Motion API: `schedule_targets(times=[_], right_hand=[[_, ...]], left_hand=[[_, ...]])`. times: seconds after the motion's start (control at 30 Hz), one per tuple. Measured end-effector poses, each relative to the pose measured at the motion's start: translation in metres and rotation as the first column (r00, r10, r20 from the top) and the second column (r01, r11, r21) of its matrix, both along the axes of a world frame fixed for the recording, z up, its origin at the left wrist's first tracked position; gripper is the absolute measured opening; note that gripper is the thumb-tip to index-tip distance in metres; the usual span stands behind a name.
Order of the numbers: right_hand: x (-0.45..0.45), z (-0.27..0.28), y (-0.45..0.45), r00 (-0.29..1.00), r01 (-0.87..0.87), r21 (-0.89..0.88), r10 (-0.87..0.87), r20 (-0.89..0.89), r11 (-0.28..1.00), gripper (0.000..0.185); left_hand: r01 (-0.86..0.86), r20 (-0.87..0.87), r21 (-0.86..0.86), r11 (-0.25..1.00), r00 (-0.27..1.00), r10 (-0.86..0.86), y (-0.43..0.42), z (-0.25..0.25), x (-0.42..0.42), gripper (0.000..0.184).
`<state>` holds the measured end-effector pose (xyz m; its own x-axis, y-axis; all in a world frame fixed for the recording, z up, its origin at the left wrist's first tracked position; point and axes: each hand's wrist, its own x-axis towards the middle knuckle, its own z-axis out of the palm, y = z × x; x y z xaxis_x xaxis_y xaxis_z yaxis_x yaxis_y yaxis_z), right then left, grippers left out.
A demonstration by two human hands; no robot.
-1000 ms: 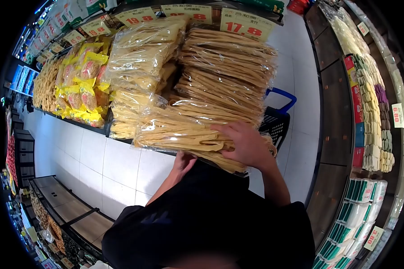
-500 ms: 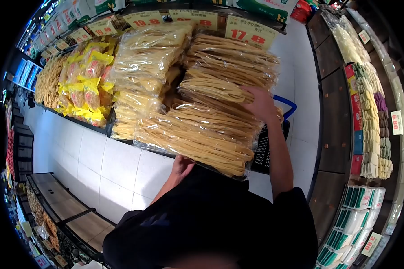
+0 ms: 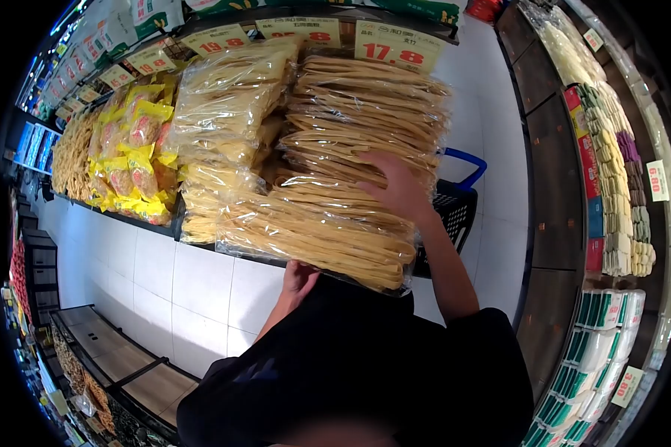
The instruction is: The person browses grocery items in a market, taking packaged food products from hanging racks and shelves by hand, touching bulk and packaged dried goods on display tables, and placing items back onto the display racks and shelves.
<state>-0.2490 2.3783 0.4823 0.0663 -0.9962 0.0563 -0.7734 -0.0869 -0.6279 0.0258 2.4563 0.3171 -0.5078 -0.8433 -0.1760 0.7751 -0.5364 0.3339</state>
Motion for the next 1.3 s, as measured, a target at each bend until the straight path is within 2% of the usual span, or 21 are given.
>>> schedule_targets(times=[0.03,0.1,0.13,0.2,0.23,0.3,0.33,0.47,0.53,0.57,0.63,0.7,0.77,0.83,0.87,0.97,1.1,1.17,1.2,1.27,1.3], right_hand=[[0.009,0.022,0.016,0.995,-0.054,0.09,0.045,0.092,0.995,0.055],[0.013,0.043,0.038,0.938,-0.334,0.294,0.287,0.194,0.895,0.063],[0.017,0.045,0.047,0.94,-0.326,0.297,0.277,0.198,0.897,0.063],[0.03,0.046,0.06,0.886,-0.46,0.175,0.437,0.152,0.871,0.076],[0.038,0.041,0.067,0.887,-0.459,0.177,0.436,0.155,0.871,0.076],[0.055,0.024,0.078,0.928,-0.334,0.113,0.348,-0.135,0.936,0.084],[0.062,0.016,0.082,0.935,-0.281,0.084,0.292,-0.201,0.956,0.087],[0.07,0.002,0.082,0.945,-0.221,0.084,0.235,-0.226,0.972,0.085],[0.066,0.007,0.08,0.978,-0.189,0.025,0.19,-0.087,0.982,0.074],[0.064,0.011,0.079,0.976,-0.202,0.026,0.203,-0.081,0.979,0.074],[0.056,0.024,0.075,0.981,-0.184,0.093,0.177,0.077,0.979,0.063],[0.046,0.037,0.072,0.982,-0.165,0.082,0.156,0.104,0.983,0.061],[0.034,0.041,0.068,0.983,-0.14,0.07,0.131,0.127,0.988,0.059],[0.02,0.041,0.064,0.998,-0.063,0.045,0.061,0.031,0.997,0.058],[0.014,0.043,0.061,0.997,-0.035,0.101,0.028,0.067,0.994,0.059],[-0.002,0.031,0.045,1.0,-0.02,0.168,0.019,0.004,0.986,0.059],[-0.004,-0.012,0.021,0.996,-0.015,0.157,0.028,-0.085,0.988,0.059],[-0.003,-0.039,0.014,0.97,-0.042,0.003,0.041,-0.238,0.999,0.055],[0.0,-0.041,0.014,0.97,-0.038,-0.001,0.036,-0.239,0.999,0.055],[0.008,-0.042,0.017,0.957,0.05,-0.177,-0.098,-0.274,0.983,0.053],[0.01,-0.035,0.021,0.956,0.05,-0.179,-0.098,-0.275,0.983,0.053]], left_hand=[[-0.007,0.01,-0.017,1.0,1.0,0.007,-0.002,0.002,-0.001,0.052],[0.001,0.027,-0.025,1.0,1.0,0.0,-0.004,-0.003,-0.001,0.053],[-0.002,0.045,-0.036,0.999,0.999,0.003,-0.003,-0.002,-0.001,0.054],[0.023,0.086,-0.005,1.0,0.996,-0.023,-0.006,0.003,-0.003,0.055],[0.035,0.123,0.022,0.999,0.992,-0.037,-0.008,0.008,-0.005,0.056],[0.026,0.157,0.033,0.999,0.987,-0.031,-0.011,0.015,-0.01,0.059],[0.016,0.189,0.044,0.999,0.982,-0.024,-0.012,0.018,-0.012,0.061],[0.01,0.182,0.018,1.0,0.983,-0.014,-0.012,0.021,-0.016,0.066],[0.004,0.154,-0.043,0.999,0.988,0.003,-0.013,0.021,-0.016,0.068],[-0.009,0.159,-0.041,0.999,0.987,0.016,-0.012,0.019,-0.016,0.068],[0.048,0.117,-0.056,0.997,0.992,-0.041,-0.012,0.024,-0.017,0.068],[0.02,0.11,-0.045,0.999,0.994,-0.015,-0.009,0.034,-0.017,0.062],[-0.037,0.138,0.079,0.996,0.99,0.025,-0.008,0.035,-0.015,0.051],[-0.06,0.149,0.098,0.993,0.988,0.044,-0.009,0.031,-0.013,0.049],[-0.078,0.164,0.117,0.99,0.985,0.058,-0.01,0.029,-0.012,0.046],[-0.113,0.169,0.123,0.986,0.981,0.092,-0.01,0.033,-0.012,0.041],[-0.094,0.147,0.14,0.986,0.986,0.074,-0.01,0.035,-0.012,0.038],[-0.086,0.12,0.196,0.977,0.991,0.063,-0.012,0.032,-0.012,0.034],[-0.082,0.118,0.192,0.978,0.991,0.06,-0.012,0.03,-0.01,0.034],[-0.084,0.128,0.181,0.98,0.99,0.061,-0.011,0.027,-0.008,0.033],[-0.083,0.127,0.179,0.98,0.99,0.061,-0.009,0.029,-0.007,0.033]])
